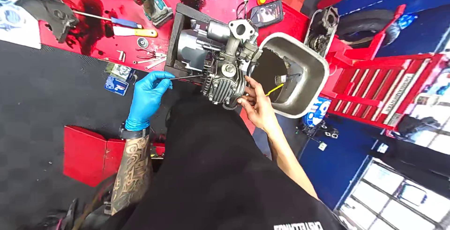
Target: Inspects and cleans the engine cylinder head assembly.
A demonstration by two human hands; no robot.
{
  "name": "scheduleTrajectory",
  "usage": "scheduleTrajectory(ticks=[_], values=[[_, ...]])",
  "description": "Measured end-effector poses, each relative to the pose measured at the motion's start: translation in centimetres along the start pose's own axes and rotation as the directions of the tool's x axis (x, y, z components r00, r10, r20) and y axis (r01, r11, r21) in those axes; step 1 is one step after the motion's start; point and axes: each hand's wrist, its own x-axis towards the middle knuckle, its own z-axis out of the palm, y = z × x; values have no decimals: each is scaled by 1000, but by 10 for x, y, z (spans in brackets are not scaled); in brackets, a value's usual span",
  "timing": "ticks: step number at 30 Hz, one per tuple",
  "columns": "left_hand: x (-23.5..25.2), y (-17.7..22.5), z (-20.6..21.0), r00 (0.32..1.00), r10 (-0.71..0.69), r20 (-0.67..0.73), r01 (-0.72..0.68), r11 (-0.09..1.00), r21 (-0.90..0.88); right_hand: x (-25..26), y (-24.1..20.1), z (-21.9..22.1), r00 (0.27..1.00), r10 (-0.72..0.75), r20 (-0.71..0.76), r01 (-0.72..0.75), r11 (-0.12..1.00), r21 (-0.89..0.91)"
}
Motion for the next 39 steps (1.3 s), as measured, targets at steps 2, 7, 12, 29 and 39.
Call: scheduleTrajectory(ticks=[2,7,12,29,39], values=[[7,-4,-2,1000,19,2,-19,1000,1,0,2,-3,1000,1,9,-1,1000,-13],[22,-9,-4,1000,20,-3,-20,1000,-6,-2,4,-4,999,-38,-4,38,999,-11],[21,0,-2,1000,16,10,-16,1000,16,3,5,1,993,-109,-52,108,994,-19],[14,20,1,1000,18,-9,-18,997,77,27,15,-23,974,-220,55,226,961,-162],[10,21,7,1000,7,-15,-6,996,87,21,25,-26,927,-370,66,373,884,-281]])
